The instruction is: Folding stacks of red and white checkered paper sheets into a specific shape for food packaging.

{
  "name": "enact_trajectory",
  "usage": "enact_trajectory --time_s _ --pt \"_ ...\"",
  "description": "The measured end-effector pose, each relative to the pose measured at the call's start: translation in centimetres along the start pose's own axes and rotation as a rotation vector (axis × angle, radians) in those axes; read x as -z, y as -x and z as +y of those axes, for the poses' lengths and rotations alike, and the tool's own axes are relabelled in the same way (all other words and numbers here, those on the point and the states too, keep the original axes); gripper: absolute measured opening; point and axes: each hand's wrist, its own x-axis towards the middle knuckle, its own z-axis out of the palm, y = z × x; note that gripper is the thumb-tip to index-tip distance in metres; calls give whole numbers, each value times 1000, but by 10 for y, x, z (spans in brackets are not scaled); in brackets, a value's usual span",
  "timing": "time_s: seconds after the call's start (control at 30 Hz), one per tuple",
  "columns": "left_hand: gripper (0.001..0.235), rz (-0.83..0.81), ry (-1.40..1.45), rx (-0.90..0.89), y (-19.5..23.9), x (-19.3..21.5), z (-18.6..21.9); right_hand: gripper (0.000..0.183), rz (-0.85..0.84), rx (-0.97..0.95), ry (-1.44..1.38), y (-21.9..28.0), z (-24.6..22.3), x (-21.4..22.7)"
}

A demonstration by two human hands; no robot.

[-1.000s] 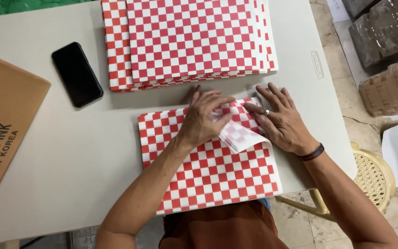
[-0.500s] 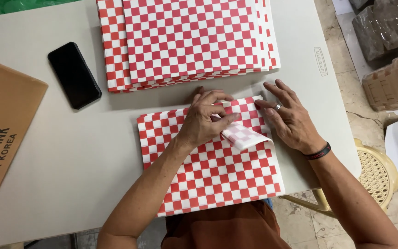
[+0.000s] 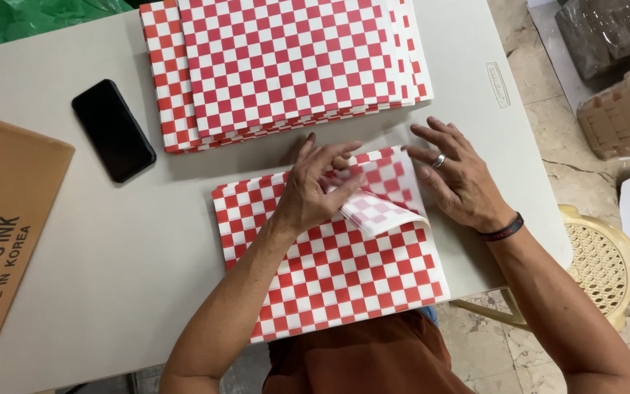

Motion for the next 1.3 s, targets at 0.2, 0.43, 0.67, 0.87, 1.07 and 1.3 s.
enact_trajectory --time_s 0.2,0.43,0.67,0.87,1.07,1.3 --pt "39 -22 24 -6 -2 -8 -12 37 -20 32 73 -1 -5 1" --pt "27 -65 -167 -1 -6 -6 -3 39 -7 68 175 -3 -12 -3" --pt "12 -52 -160 30 -4 -5 0 41 -69 32 74 -3 -16 -7" --pt "15 -33 -130 21 -2 -4 -7 46 -81 27 21 -3 -14 -1" --pt "20 -15 12 60 -2 -5 -9 42 -42 -45 -67 -2 -8 0" --pt "30 -61 -76 18 -8 -1 6 38 -31 2 57 -5 -13 -3"
